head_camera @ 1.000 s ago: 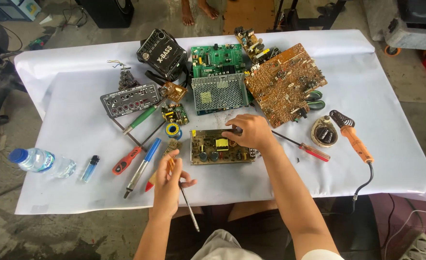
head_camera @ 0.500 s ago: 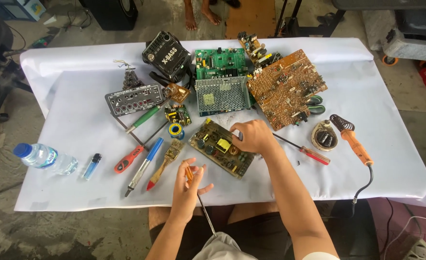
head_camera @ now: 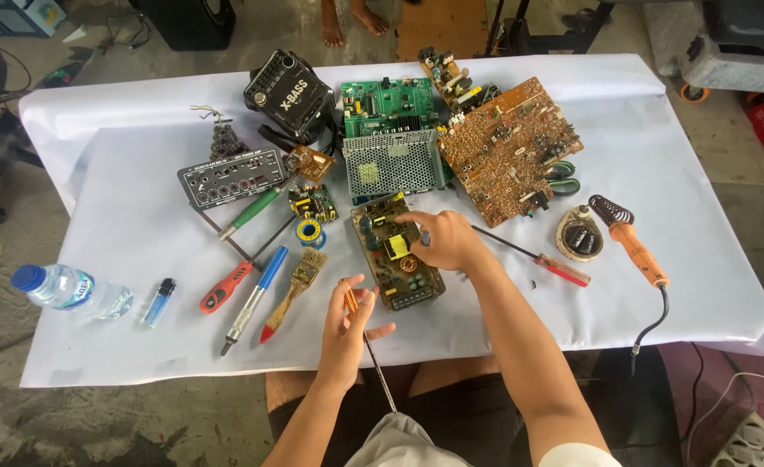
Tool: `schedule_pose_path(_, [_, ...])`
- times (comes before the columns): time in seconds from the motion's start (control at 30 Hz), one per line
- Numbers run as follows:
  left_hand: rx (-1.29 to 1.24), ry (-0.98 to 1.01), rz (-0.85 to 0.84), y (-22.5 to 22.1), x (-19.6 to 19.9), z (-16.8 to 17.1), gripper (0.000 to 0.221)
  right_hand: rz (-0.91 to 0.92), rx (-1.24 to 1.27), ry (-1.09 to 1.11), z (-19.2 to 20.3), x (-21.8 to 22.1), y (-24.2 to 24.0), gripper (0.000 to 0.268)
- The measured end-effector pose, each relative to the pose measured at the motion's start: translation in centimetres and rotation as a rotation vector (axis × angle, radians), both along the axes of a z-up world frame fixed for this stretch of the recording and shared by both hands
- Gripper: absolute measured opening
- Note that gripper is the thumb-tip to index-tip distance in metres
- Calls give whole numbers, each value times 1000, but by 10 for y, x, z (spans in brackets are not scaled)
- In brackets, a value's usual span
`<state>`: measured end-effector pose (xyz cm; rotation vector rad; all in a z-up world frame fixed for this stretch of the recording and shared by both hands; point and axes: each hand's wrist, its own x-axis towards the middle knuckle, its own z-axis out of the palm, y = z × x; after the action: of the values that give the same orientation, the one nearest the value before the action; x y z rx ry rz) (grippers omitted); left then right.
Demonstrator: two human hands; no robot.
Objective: Using a screwdriver to inspect and adjust components on a circuit board at a repair workbench.
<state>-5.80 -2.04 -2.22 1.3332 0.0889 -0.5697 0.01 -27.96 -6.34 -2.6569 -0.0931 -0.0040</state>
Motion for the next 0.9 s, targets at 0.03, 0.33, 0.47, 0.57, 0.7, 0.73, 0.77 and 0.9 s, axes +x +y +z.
schedule_pose_path(0.03, [1, -2, -3, 0, 1, -3, 54, -3, 1, -2, -3, 0, -1, 53])
schedule_pose_path(0.33, [-50, 2, 36, 1, 9, -12, 49, -20, 40, 12, -6, -2, -5, 38])
schedule_pose_path(0.47, [-78, -75, 5, 2, 8, -19, 47, -43, 69, -38, -1, -4, -6, 29])
schedule_pose_path(0.57, [-72, -152, -15, 4, 7, -17, 52, -82, 102, -29, 2, -4, -6, 26])
schedule_pose_path(0.7, [49, -291, -24, 11, 8, -15, 49, -86, 124, -53, 3, -5, -4, 26])
schedule_pose_path(0.73, [51, -287, -22, 12, 6, -9, 49, -84, 125, -48, 4, -5, -4, 26])
schedule_pose_path(0.77, [50, -367, -33, 12, 5, -3, 46, -82, 130, -35, 6, -5, -5, 25])
schedule_pose_path(0.9, [-91, -742, -114, 20, -7, 40, 27, 22, 8, -248, -22, 1, -18, 24])
